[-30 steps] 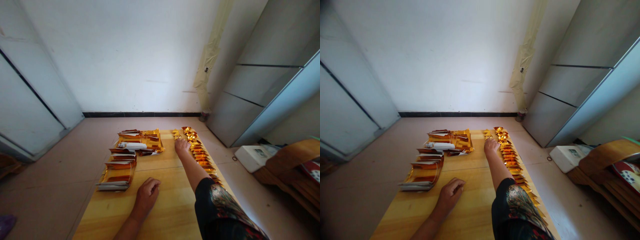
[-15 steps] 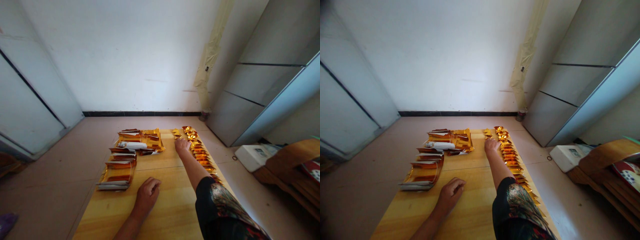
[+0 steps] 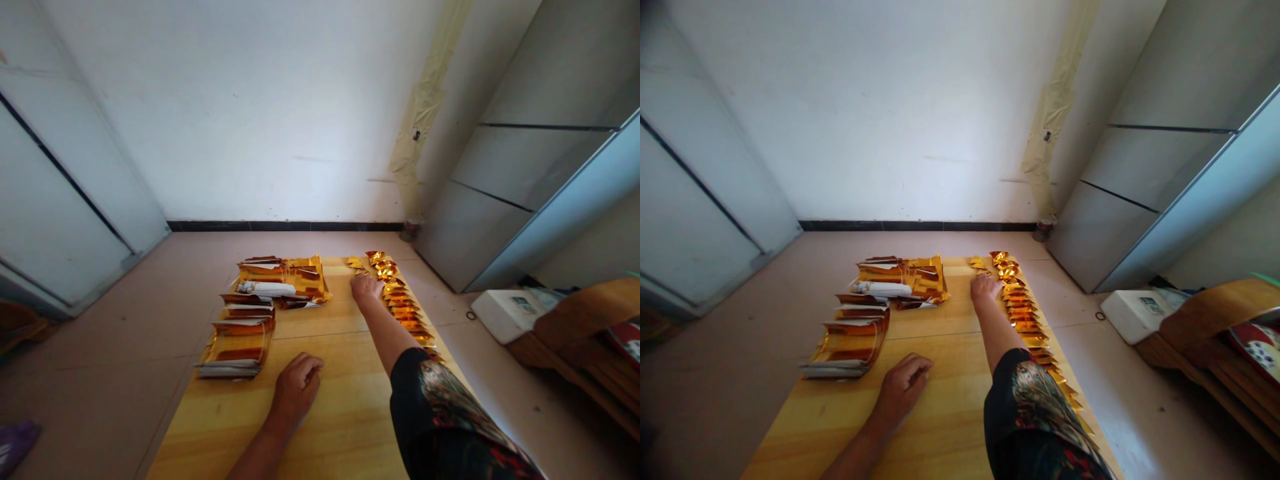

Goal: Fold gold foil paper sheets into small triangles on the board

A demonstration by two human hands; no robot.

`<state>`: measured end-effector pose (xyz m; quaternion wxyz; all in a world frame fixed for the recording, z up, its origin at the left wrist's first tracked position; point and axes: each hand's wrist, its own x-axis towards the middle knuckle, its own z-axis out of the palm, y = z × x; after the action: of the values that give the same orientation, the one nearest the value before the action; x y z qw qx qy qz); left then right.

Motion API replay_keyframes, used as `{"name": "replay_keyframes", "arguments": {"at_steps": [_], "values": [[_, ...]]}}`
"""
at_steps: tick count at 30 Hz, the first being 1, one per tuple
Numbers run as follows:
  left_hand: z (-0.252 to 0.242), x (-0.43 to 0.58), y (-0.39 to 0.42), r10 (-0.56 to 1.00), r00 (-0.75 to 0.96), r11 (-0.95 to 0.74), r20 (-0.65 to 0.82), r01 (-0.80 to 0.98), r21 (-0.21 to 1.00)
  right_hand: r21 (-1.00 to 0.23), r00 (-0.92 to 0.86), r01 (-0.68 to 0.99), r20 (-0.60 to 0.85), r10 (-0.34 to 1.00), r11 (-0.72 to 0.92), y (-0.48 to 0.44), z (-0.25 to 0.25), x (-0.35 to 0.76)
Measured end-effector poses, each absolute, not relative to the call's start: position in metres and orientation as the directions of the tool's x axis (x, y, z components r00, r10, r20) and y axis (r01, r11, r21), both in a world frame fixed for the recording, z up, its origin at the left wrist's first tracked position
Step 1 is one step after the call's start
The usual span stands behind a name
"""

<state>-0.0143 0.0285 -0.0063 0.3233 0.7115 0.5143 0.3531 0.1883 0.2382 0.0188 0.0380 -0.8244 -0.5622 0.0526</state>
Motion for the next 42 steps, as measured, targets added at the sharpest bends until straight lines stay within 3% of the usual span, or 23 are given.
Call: {"name": "replay_keyframes", "arguments": {"at_steps": [15, 18, 20, 24, 26, 31, 36, 42], "values": [[0.019, -0.012, 0.019, 0.945, 0.163, -0.326, 0.282, 0.495, 0.805, -0.125, 0.285, 0.95, -0.021, 0.958, -0.286, 0.18, 0.03, 0.159], [0.047, -0.031, 0.017, 0.892, 0.226, -0.444, 0.392, 0.6, 0.665, -0.087, 0.145, 0.986, 0.035, 0.989, -0.142, 0.145, 0.031, 0.144], [0.065, -0.056, 0.02, 0.886, 0.157, -0.397, 0.435, 0.741, 0.541, -0.065, 0.075, 0.995, 0.025, 0.997, -0.073, 0.122, 0.033, 0.137], [0.077, -0.12, 0.034, 0.955, 0.103, -0.191, 0.278, 0.93, 0.314, -0.053, -0.062, 0.997, -0.011, 0.998, 0.061, 0.083, 0.042, 0.129], [0.069, -0.147, 0.04, 0.98, 0.101, -0.145, 0.172, 0.953, 0.265, -0.07, -0.139, 0.988, -0.016, 0.99, 0.138, 0.067, 0.046, 0.124], [0.048, -0.175, 0.046, 0.965, 0.261, -0.24, -0.007, 0.9, 0.365, -0.109, -0.259, 0.96, 0.019, 0.966, 0.26, 0.041, 0.043, 0.114], [0.052, -0.171, 0.044, 0.955, 0.296, -0.257, -0.015, 0.853, 0.454, -0.103, -0.339, 0.933, 0.072, 0.938, 0.345, 0.033, 0.032, 0.115], [0.055, -0.173, 0.043, 0.972, 0.214, -0.231, 0.093, 0.823, 0.519, -0.095, -0.39, 0.908, 0.164, 0.906, 0.408, 0.032, 0.015, 0.12]]}}
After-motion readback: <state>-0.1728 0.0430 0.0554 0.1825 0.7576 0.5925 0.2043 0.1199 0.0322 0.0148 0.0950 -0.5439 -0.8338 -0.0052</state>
